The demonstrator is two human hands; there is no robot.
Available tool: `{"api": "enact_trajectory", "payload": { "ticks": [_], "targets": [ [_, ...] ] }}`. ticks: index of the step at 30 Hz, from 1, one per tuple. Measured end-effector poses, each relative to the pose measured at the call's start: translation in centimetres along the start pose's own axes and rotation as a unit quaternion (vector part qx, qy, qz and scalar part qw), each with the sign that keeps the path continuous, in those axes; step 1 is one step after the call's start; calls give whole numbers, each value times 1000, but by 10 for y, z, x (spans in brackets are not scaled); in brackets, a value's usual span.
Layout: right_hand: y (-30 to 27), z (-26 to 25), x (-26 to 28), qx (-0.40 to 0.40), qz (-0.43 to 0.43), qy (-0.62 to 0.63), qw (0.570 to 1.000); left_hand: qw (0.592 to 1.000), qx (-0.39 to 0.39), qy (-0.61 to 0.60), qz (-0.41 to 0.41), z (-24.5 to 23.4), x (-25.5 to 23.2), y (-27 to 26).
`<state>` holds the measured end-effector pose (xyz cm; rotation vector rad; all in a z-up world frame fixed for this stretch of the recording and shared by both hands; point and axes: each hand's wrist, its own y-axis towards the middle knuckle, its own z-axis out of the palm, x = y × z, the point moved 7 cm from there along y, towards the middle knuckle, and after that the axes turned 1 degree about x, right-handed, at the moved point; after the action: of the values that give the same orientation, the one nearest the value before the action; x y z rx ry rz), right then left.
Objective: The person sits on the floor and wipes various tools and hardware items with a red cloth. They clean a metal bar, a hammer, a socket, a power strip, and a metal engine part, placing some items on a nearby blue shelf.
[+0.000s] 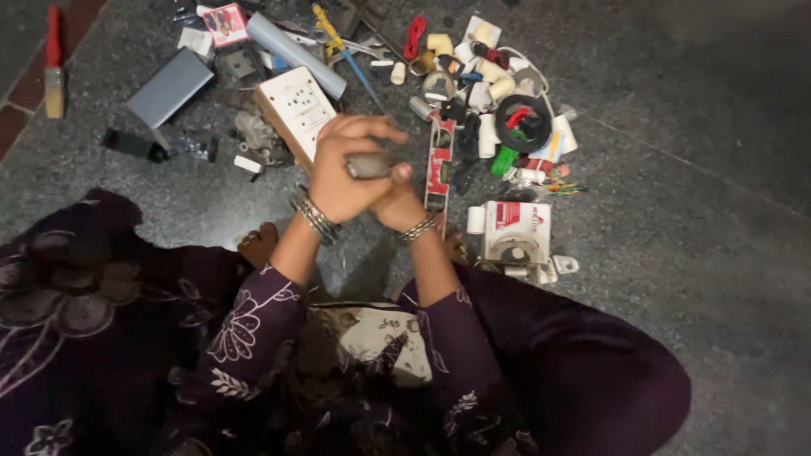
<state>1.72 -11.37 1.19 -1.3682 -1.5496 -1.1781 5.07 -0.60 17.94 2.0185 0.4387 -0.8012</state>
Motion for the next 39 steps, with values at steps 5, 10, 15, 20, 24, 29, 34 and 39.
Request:
{"api": "enact_trajectory", "payload": {
  "ticks": [5,10,15,20,24,29,34,39],
  "targets": [
    [-10,3,11,-81,120,49,988,931,-117,-289,-190,6,36,-31],
    [-18,10,98,-209,-28,-114,971,857,-226,-384,-259,-9,58,-39],
    [-30,39,153,-212,-185,-165,945,821,-265,-443,-246,-36,61,-40],
    [-32,34,153,-280,-194,-177,923,742,-269,-569,-228,-39,67,-39],
    [-40,21,120,-293,-227,-270,889,672,-255,-647,-252,-14,74,-53],
    [-57,9,61,-276,-196,-334,880,679,-282,-628,-257,-19,90,-62],
    [-65,-11,34,-282,-105,-370,879,663,-325,-628,-248,-46,105,-69],
    [-53,-9,72,-300,-96,-329,890,679,-294,-632,-231,-28,91,-67]
  ]
}}
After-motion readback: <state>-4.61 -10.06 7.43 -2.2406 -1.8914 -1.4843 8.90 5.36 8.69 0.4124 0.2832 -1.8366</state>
